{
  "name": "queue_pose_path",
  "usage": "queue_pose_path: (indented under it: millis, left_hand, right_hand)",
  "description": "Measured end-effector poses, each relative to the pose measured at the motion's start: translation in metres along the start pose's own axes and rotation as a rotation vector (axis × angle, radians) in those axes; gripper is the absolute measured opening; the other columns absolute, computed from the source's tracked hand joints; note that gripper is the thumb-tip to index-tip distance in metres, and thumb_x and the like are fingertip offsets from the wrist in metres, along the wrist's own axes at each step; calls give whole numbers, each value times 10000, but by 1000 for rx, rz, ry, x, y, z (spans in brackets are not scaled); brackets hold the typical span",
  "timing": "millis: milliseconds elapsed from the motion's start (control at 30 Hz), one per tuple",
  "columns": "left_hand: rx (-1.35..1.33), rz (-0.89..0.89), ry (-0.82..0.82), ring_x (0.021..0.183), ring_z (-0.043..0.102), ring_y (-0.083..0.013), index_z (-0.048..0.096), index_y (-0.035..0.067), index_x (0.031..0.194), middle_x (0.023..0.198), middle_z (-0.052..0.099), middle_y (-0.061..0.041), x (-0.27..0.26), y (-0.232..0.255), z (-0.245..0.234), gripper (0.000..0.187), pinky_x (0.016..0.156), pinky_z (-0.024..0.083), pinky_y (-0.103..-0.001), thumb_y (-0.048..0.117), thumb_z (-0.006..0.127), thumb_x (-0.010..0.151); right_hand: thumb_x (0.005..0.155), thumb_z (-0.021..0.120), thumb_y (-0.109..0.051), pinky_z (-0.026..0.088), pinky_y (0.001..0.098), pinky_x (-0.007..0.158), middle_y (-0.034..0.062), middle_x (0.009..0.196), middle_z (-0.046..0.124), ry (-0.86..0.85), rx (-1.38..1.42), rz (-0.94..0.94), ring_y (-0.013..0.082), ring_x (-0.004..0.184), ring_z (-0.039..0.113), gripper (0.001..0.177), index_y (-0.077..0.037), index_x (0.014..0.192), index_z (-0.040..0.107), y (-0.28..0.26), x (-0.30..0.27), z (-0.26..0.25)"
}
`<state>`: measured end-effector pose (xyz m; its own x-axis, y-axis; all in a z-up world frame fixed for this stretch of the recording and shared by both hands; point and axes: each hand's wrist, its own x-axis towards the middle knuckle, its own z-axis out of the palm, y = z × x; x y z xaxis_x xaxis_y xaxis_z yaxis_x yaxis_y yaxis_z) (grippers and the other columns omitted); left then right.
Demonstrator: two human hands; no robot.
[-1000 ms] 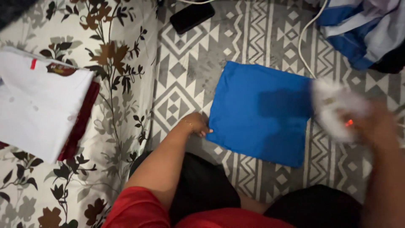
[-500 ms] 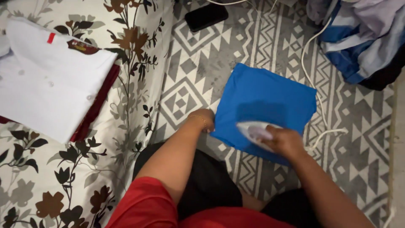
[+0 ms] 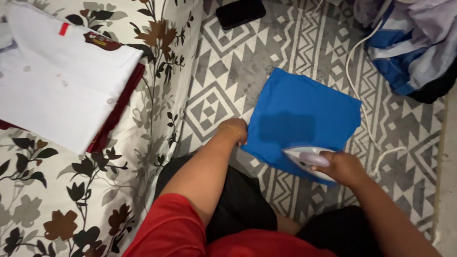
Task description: The person picks up a blue shirt from a pile, buttons it, and irons various sections of the garment on a patterned rug.
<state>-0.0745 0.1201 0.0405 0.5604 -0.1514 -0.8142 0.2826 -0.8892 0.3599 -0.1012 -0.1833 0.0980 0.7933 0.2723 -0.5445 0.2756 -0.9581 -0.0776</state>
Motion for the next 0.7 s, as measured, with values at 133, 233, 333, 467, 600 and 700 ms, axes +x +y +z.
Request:
queue_pose_path:
  millis: [133, 233, 333, 467, 600, 700]
  left_hand:
    - [8, -25, -33, 761, 646, -191, 708, 95, 715, 776, 678, -21, 4, 3, -1, 105, 684, 484, -335, 190, 709, 669]
    - [21, -38, -26, 777, 641, -188, 706, 103, 723, 790, 677, -14, 3, 3, 0, 107, 692, 479, -336, 200, 708, 678]
    - [15, -26, -15, 789, 640, -188, 707, 99, 738, 802, 677, -20, -1, 3, 0, 115, 699, 479, -338, 200, 709, 682]
    - [40, -23, -16, 818, 630, -187, 703, 102, 794, 843, 672, -24, -5, 6, -1, 132, 716, 477, -332, 193, 698, 699]
    - [32, -58, -57, 824, 631, -186, 708, 97, 806, 864, 677, -31, -4, 4, -2, 149, 716, 476, -323, 209, 691, 709]
    - [-30, -34, -65, 819, 649, -174, 703, 86, 793, 866, 698, -34, -2, 2, -2, 155, 711, 481, -315, 209, 689, 700]
  right_hand:
    - [617, 664, -454, 485, 386, 627, 140, 768, 641, 124, 38, -218, 320, 706, 615, 428, -162, 928, 634, -15, 6, 10]
    - [667, 635, -452, 482, 383, 607, 110, 759, 647, 162, -9, -360, 299, 695, 621, 389, -152, 915, 620, -55, 12, 18]
    - [711, 605, -518, 473, 400, 628, 100, 749, 639, 93, -122, -351, 293, 712, 620, 433, -114, 867, 595, -87, 13, 15]
    - [671, 609, -509, 478, 410, 606, 129, 753, 640, 135, -64, -221, 313, 698, 615, 450, -131, 914, 599, -69, 4, 14]
    - [652, 629, -503, 499, 377, 607, 103, 725, 651, 104, -83, -9, 279, 644, 636, 400, -155, 850, 623, -12, -12, 14]
    - [628, 646, -486, 492, 381, 573, 105, 678, 647, 233, -40, -29, 290, 609, 628, 382, -148, 806, 637, 12, -25, 12]
